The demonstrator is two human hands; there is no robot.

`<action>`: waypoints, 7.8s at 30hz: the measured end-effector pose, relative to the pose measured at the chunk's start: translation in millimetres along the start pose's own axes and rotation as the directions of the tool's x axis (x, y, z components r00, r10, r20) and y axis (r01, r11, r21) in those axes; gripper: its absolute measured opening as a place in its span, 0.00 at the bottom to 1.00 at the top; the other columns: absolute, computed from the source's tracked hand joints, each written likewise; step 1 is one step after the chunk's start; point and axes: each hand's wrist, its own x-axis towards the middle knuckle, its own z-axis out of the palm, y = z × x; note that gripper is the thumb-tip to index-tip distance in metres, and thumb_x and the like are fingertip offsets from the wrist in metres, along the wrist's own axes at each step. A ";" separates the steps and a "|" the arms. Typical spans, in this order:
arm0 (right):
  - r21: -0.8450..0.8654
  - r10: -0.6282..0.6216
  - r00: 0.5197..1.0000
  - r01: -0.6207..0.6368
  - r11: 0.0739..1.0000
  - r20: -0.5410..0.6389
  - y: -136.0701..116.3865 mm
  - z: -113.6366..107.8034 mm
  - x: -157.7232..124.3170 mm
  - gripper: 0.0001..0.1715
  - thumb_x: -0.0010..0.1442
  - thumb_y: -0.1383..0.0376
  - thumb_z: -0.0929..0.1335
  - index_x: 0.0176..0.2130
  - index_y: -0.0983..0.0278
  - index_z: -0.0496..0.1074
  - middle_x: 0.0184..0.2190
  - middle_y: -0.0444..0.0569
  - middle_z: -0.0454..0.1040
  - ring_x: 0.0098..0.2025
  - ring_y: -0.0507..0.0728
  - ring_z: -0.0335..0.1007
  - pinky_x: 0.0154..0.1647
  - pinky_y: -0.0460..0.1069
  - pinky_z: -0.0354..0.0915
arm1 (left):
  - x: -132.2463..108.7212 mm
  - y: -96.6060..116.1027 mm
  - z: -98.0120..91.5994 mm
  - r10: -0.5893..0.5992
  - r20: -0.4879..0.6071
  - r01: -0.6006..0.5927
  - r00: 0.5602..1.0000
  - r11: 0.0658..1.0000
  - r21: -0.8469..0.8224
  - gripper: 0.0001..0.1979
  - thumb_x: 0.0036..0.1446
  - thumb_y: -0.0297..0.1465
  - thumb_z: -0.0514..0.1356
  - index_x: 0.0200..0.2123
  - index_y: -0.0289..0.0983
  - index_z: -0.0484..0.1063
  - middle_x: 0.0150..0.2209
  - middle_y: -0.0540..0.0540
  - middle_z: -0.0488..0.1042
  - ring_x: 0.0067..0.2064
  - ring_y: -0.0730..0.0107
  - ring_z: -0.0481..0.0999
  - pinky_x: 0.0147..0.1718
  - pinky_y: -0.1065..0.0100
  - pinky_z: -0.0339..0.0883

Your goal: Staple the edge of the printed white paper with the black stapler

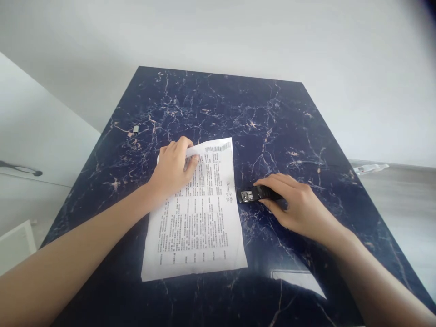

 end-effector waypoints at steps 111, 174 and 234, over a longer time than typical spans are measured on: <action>-0.258 -0.032 0.998 0.043 0.965 0.045 -27.8 10.5 0.5 0.28 0.74 0.61 0.61 0.70 0.62 0.60 0.61 0.61 0.73 0.60 0.73 0.71 0.55 0.66 0.68 | -96.1 96.5 26.7 0.386 0.155 -0.408 0.910 0.899 0.157 0.24 0.67 0.30 0.57 0.64 0.33 0.70 0.69 0.34 0.66 0.69 0.42 0.65 0.67 0.33 0.59; -0.322 -0.027 0.999 0.033 0.946 0.023 -34.7 14.1 3.3 0.24 0.73 0.64 0.61 0.65 0.65 0.66 0.58 0.61 0.76 0.57 0.70 0.74 0.53 0.62 0.67 | -97.7 98.6 30.0 0.398 0.098 -0.410 0.912 0.884 0.224 0.22 0.68 0.29 0.57 0.63 0.29 0.71 0.66 0.32 0.70 0.66 0.43 0.69 0.64 0.31 0.61; -0.452 -0.017 0.994 0.064 0.890 0.108 -30.8 10.8 1.9 0.18 0.72 0.66 0.62 0.59 0.65 0.66 0.52 0.59 0.77 0.49 0.66 0.73 0.48 0.59 0.65 | -98.1 98.4 27.9 0.393 0.136 -0.415 0.909 0.877 0.241 0.25 0.67 0.29 0.56 0.65 0.28 0.69 0.68 0.32 0.67 0.67 0.43 0.67 0.66 0.31 0.57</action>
